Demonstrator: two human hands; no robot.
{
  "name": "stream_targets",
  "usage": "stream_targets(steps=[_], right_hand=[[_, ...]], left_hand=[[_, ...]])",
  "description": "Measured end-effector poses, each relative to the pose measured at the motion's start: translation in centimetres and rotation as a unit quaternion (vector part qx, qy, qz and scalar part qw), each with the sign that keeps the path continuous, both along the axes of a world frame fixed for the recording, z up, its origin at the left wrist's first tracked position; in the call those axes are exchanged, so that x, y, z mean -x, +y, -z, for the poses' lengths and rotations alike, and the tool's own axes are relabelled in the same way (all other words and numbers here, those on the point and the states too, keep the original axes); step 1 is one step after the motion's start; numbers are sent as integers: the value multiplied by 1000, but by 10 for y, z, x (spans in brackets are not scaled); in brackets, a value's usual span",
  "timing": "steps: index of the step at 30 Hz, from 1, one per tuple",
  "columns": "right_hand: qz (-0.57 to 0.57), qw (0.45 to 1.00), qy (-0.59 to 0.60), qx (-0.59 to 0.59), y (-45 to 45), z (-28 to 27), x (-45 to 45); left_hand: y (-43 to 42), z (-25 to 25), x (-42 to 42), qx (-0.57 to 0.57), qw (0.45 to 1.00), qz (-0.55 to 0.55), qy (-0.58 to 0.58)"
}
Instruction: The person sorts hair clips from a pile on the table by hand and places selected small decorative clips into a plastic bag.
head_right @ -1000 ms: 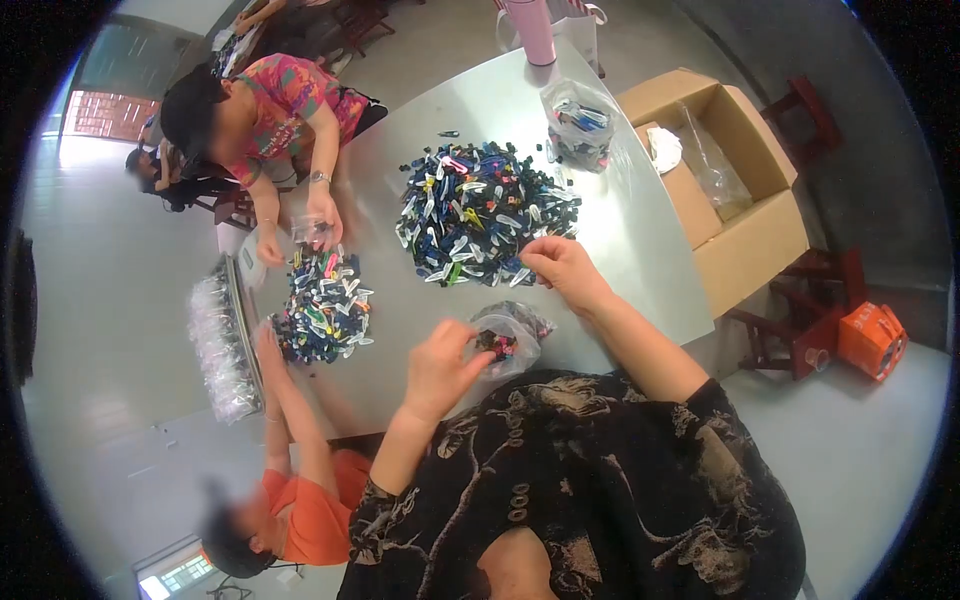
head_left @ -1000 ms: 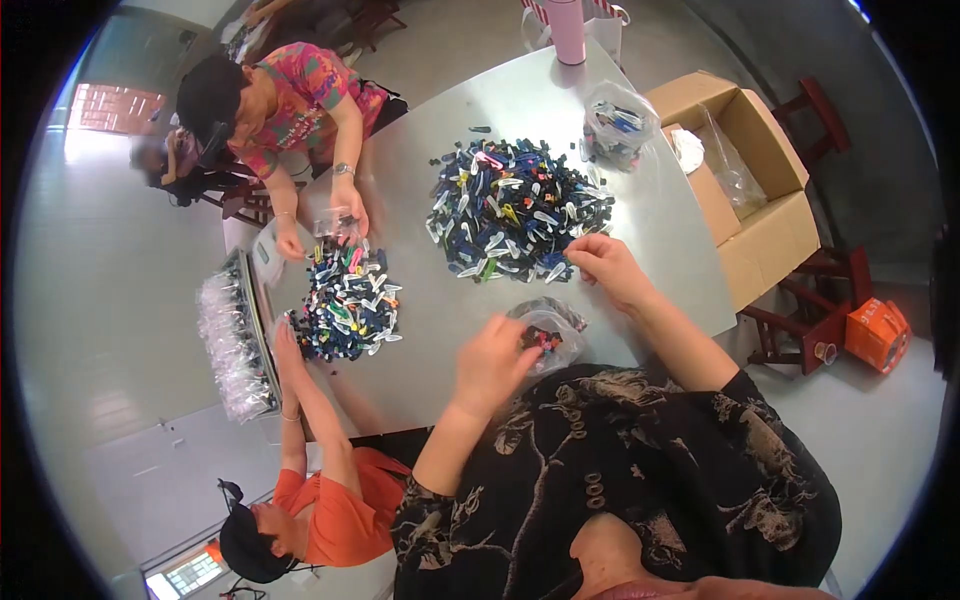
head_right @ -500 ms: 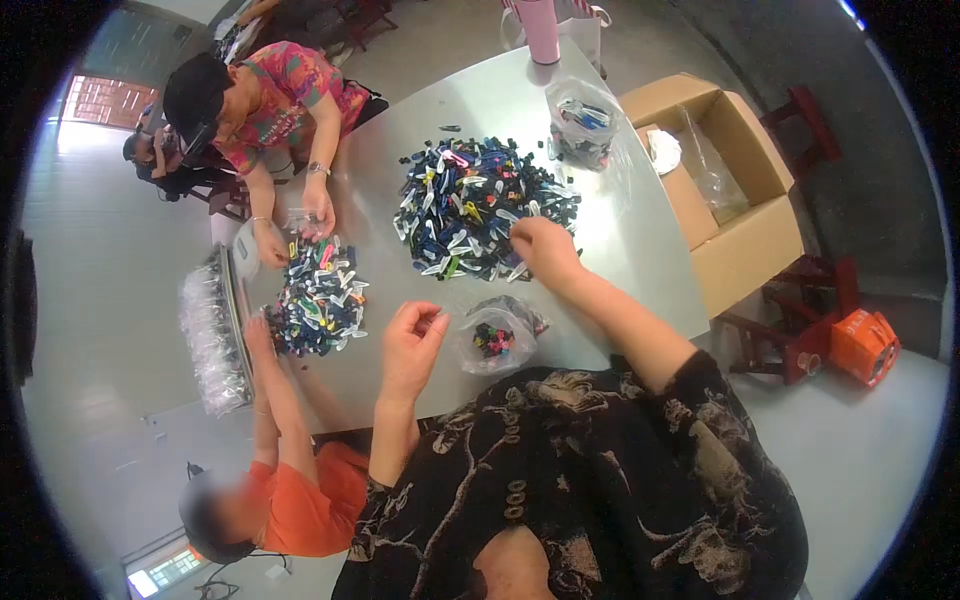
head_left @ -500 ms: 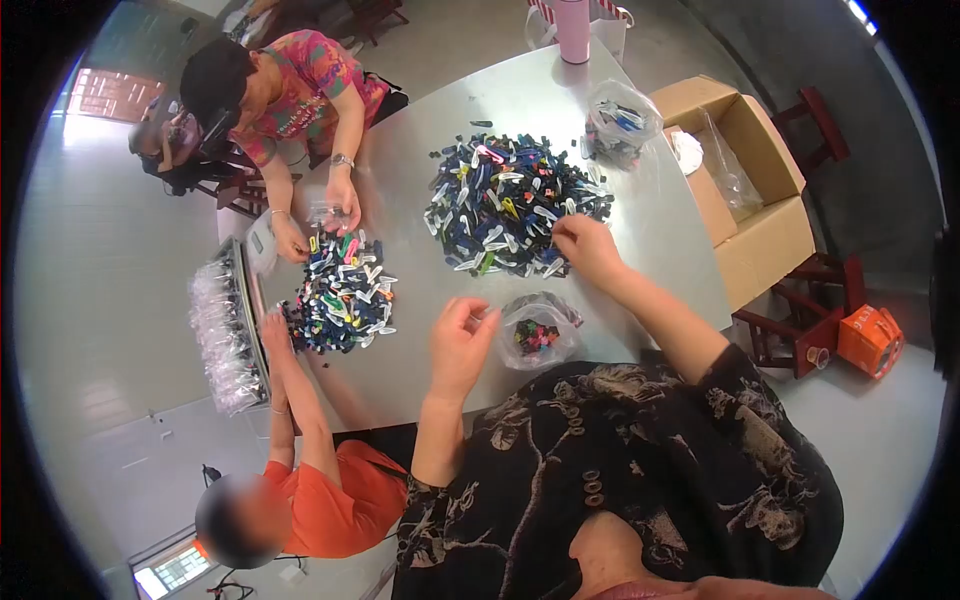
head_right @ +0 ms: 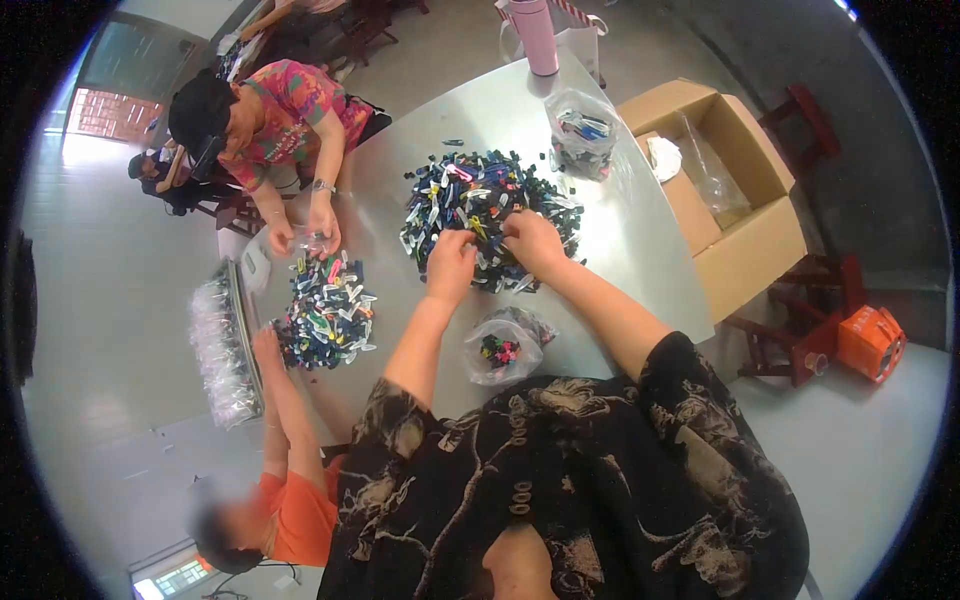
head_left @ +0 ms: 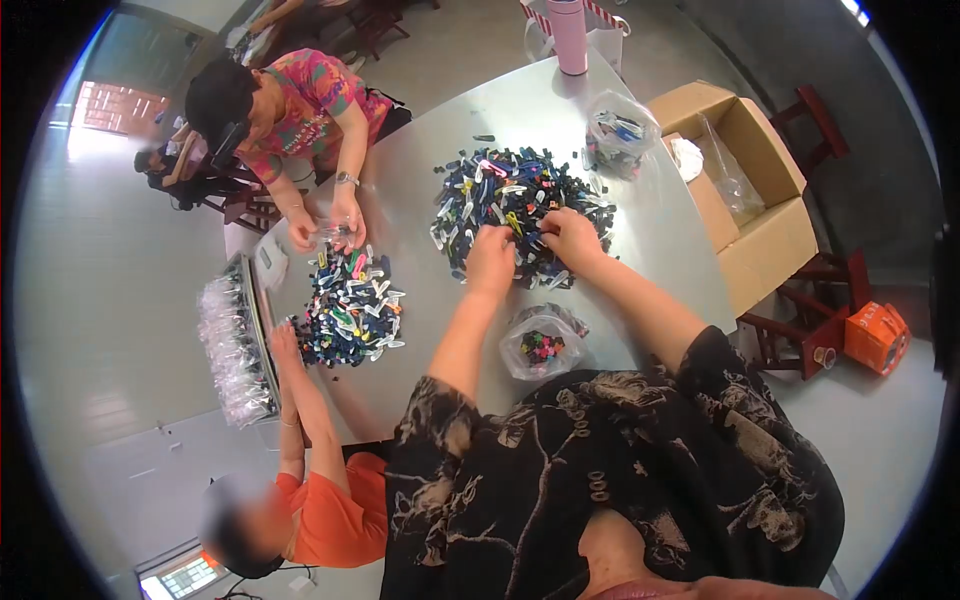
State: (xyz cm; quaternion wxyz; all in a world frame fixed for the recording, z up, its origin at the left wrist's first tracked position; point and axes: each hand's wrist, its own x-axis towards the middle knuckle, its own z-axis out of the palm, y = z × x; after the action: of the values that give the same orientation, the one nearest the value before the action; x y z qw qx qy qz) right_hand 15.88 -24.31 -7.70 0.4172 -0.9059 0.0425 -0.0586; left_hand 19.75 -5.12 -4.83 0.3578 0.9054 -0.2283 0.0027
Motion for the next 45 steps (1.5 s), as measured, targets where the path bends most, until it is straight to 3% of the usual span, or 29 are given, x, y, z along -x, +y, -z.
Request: stream_targets(steps=[2, 4, 7, 11, 15, 17, 18, 21, 23, 27, 28, 30, 31, 33, 36, 40, 42, 43, 45], right_hand=[[34, 994, -2, -106, -5, -1, 7], [45, 992, -10, -115, -14, -8, 15], [66, 952, 78, -287, -26, -15, 30], [49, 898, 115, -421, -18, -79, 54], [-76, 912, 55, -400, 8, -132, 90], [-265, 927, 41, -262, 14, -136, 96], [-266, 927, 40, -260, 14, -127, 95], [-92, 978, 41, -182, 8, -63, 85], [-55, 991, 34, -121, -11, -29, 76], [13, 1000, 6, 11, -24, -17, 49], [12, 1000, 6, 10, -22, -18, 43], [-10, 998, -37, 50, -15, -21, 31], [-11, 998, -39, 48, -15, -17, 25], [-83, 982, -34, 166, -14, -7, 16], [-117, 973, -50, 192, -13, -1, 11], [-88, 979, -13, 182, -13, 2, 10], [-15, 996, -71, 59, -14, 5, 12], [-13, 996, -71, 59, -15, 5, 13], [20, 983, 39, -177, -17, 4, 13]], left_hand=[[-8, 10, -10, -13, 1000, -3, -24], [-13, 18, -15, -89, 995, -32, -25], [-16, 22, -23, -88, 995, -54, 3], [-4, 24, -29, -54, 996, -50, 42], [14, 14, -23, 28, 992, -75, 95], [29, 4, -14, 56, 989, -86, 109], [37, -3, -8, 84, 984, -99, 125], [61, -29, 20, 145, 974, -123, 122], [60, -78, 54, 156, 965, -154, 143], [49, -127, 123, 73, 989, -78, 98], [40, -132, 131, 73, 989, -80, 98], [27, -138, 140, -20, 994, 48, 93], [28, -136, 139, -22, 994, 48, 92], [32, -127, 134, 28, 992, -19, 121], [44, -119, 112, 89, 983, -83, 136], [57, -65, 73, 83, 975, -96, 184], [53, -37, 51, 55, 988, -44, 136], [47, -29, 40, 54, 988, -43, 136], [32, -13, 18, 18, 997, -45, 65]])
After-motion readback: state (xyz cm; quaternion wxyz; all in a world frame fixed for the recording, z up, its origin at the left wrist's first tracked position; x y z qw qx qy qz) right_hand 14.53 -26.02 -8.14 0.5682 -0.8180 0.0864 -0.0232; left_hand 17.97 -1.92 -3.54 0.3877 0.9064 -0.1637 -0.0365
